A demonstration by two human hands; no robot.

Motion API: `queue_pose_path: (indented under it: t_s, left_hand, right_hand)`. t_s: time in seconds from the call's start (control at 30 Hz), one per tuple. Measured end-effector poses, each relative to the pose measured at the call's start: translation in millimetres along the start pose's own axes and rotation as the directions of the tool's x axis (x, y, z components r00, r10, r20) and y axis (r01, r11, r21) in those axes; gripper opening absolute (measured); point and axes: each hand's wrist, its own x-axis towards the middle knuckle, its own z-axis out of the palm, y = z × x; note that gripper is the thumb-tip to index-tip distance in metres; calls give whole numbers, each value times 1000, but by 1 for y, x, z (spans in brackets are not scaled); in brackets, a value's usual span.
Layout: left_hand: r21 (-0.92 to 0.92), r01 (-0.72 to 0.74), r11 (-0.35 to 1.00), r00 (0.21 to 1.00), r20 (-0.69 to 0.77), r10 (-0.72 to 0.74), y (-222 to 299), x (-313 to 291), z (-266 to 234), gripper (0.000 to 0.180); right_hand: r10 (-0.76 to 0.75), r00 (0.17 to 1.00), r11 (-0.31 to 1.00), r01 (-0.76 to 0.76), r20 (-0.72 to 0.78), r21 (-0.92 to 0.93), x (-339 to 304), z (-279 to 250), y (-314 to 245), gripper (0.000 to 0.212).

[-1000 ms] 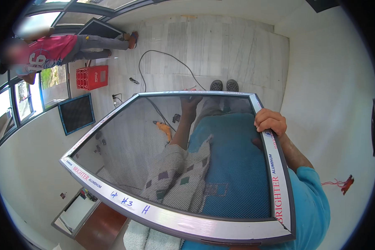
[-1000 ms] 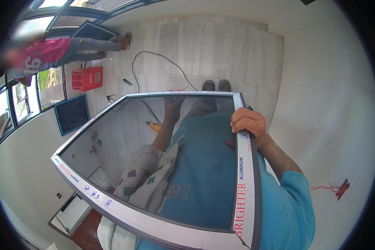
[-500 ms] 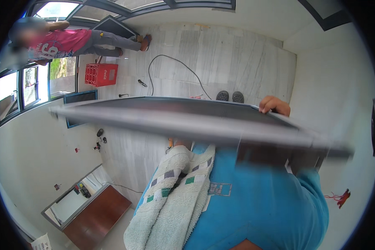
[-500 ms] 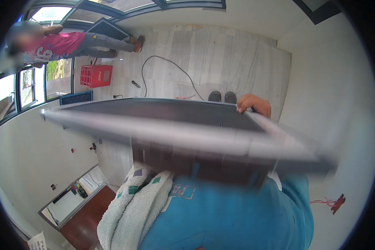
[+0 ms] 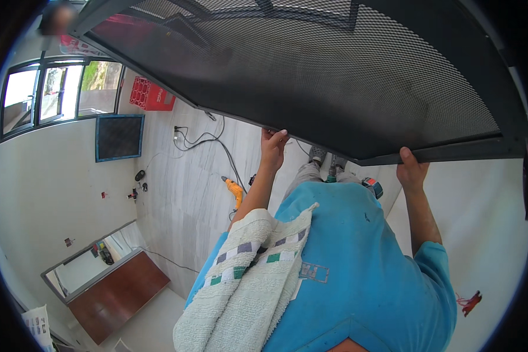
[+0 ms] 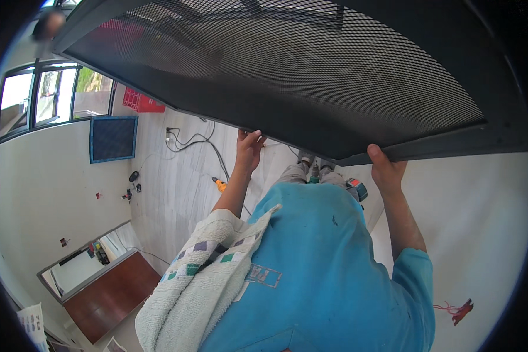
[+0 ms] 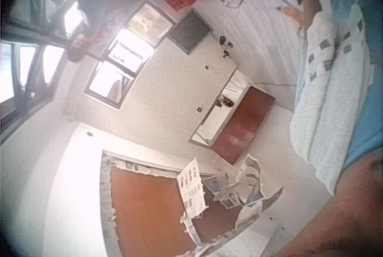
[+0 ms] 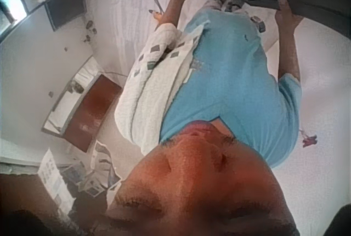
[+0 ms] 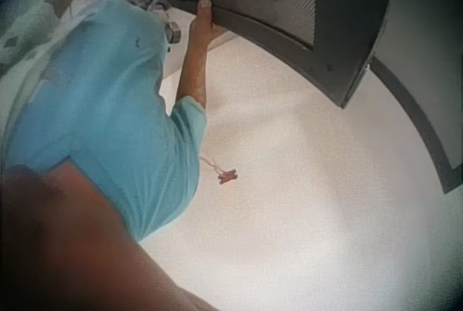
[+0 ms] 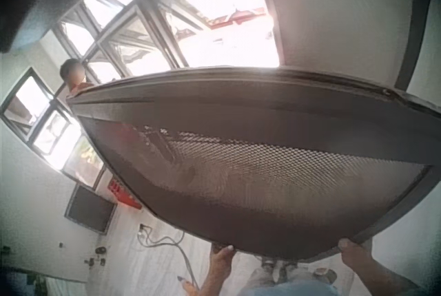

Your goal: Repairing or assembling a metal mesh screen frame using a screwdriver.

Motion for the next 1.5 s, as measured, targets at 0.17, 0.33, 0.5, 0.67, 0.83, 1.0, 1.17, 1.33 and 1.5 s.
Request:
queue_pose_path:
  t_s: [0.17,0.33,0.5,0.67,0.83,1.0,1.17,1.33,1.5]
  left_hand:
    - [15,6,1000,998,55,-6,1,0,15,41]
    - [38,17,999,1000,-2,-17,-6,6,-3,38]
    - [-7,32,999,999,-9,-32,7,-2,23,31]
    - [-15,-11,1000,998,59,12,14,-7,34,27]
    - [-48,-77,996,996,35,78,23,-15,44,30]
    - [-121,-199,972,976,65,208,46,-26,51,32]
    - [-338,-182,923,982,-6,191,65,-30,26,14]
    - [-281,-246,928,955,94,282,99,-53,40,17]
    - [-240,-393,888,903,81,422,123,-78,58,16]
  right_hand:
    - [17,1000,1000,-16,25,-7,-4,-23,-1,48]
    - [6,999,995,-1,-41,104,-7,1,-16,51]
    - [18,998,994,-24,66,103,-6,-12,-13,54]
    - [-13,998,985,2,68,173,6,-24,-10,45]
    - [45,997,960,-60,60,275,19,-34,-8,52]
    - [121,993,910,-103,-19,403,41,-26,-9,42]
    - [116,981,904,-170,156,393,59,-23,-4,25]
    - [161,973,843,-222,166,490,73,-7,4,27]
    - [297,953,790,-280,60,546,74,10,-5,22]
